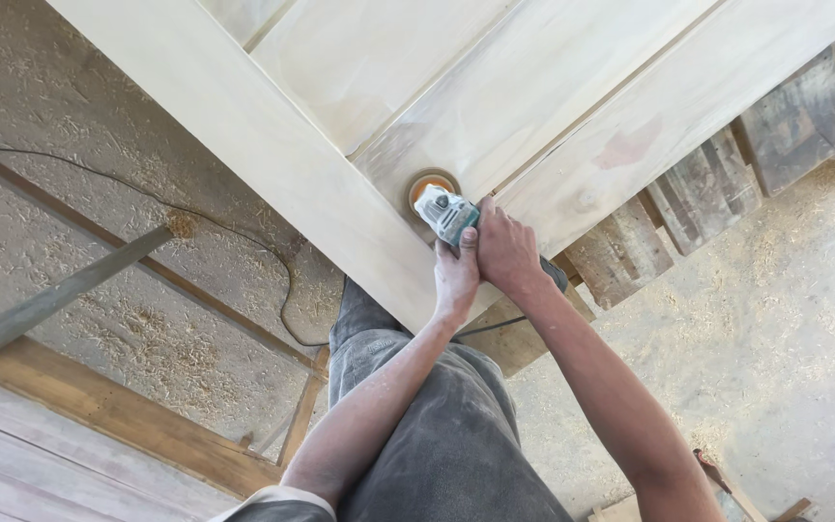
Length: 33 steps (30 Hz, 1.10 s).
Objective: The person uses a handheld orbital sander to smooth the surface of a large wooden panel. They move the sander systematically across the slats and frame, briefly pausing to adjust the sanding disc before continuing.
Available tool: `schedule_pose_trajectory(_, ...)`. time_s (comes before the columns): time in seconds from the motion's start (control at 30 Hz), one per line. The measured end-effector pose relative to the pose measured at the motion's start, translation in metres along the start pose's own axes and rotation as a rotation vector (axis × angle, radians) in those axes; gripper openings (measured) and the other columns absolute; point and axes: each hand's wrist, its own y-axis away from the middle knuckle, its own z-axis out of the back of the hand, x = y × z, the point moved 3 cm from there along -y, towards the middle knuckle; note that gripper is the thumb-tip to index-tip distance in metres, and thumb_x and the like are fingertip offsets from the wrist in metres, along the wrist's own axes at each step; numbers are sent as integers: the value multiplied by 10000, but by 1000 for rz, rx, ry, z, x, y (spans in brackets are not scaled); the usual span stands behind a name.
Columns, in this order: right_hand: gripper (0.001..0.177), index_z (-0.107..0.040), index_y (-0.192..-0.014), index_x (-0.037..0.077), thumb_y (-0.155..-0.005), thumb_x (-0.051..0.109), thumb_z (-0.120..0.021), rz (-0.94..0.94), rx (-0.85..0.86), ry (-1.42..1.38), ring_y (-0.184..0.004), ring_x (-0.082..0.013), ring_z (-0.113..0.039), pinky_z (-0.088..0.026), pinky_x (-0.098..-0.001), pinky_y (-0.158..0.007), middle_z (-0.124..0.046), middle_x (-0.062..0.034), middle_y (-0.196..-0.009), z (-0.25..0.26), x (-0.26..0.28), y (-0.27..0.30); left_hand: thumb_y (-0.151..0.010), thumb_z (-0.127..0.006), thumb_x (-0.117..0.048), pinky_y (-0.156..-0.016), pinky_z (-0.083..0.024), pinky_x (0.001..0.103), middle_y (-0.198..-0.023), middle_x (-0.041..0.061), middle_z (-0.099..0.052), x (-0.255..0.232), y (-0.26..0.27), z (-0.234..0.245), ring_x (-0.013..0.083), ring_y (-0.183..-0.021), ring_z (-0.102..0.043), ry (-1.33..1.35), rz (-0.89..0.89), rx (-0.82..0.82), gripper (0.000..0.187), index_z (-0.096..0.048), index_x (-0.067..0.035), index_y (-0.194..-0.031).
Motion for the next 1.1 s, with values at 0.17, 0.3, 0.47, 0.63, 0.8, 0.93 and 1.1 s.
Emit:
schedule_pose_trajectory(0.17, 427, -466, -1078, 17, -905, 343, -681, -118, 19, 14, -865, -419, -740, -591, -525, -770, -714, -239, -939, 18, -46, -20, -888, -624, -675, -923, -560, 398, -1269, 275, -688, -13, -18, -48, 329, -1162, -691, -37, -59, 90, 935, -404, 43, -1445)
schedule_pose_trajectory(0.3, 289, -477, -1212, 28, -1027, 225, -580, -146, -133, 17, -894, -452, -728, -570, -560, -784, -732, -254, -959, 52, -80, -50, -816, -623, -707, -866, -605, 435, -1192, 284, -702, -47, -40, -95, 355, -1057, -742, -104, -25, 118, 981, -442, 63, -1396)
schedule_pose_trajectory(0.47, 456, -498, -1176, -22, -954, 321, -699, -238, -237, -68, -940, -497, -687, -528, -586, -806, -712, -302, -945, 72, -103, -51, -822, -634, -715, -889, -580, 426, -1141, 313, -729, -74, -55, -127, 388, -1054, -739, -309, -65, 223, 987, -468, 86, -1375)
schedule_pose_trajectory(0.63, 424, -436, -1355, -18, -1020, 223, -536, -191, -215, -52, -866, -500, -700, -549, -589, -777, -711, -302, -914, 47, -84, -35, -832, -653, -707, -963, -548, 398, -1214, 283, -717, -56, -38, -92, 354, -1148, -713, -256, -57, 161, 964, -490, 92, -1347)
schedule_pose_trajectory(0.8, 261, -477, -1108, 30, -983, 248, -547, -95, -74, -123, -867, -464, -717, -561, -578, -774, -724, -251, -909, 4, -41, -7, -884, -635, -621, -983, -528, 398, -1262, 223, -706, -24, -1, -30, 308, -1185, -694, -142, -33, 60, 851, -460, 0, -1439)
schedule_pose_trajectory(0.93, 305, -484, -1073, 36, -924, 270, -612, -69, -67, -144, -890, -463, -711, -540, -584, -779, -727, -248, -929, 16, -32, -7, -892, -623, -638, -975, -522, 397, -1279, 213, -685, -26, -5, -29, 309, -1198, -668, -127, -69, 41, 863, -445, -10, -1457)
schedule_pose_trajectory(1.1, 408, -469, -1076, 29, -859, 300, -684, -195, -95, -126, -909, -483, -697, -538, -580, -810, -720, -274, -920, 63, -73, -33, -893, -614, -650, -906, -562, 425, -1181, 250, -726, -51, -36, -91, 339, -1104, -720, -291, -37, 127, 832, -512, 35, -1355)
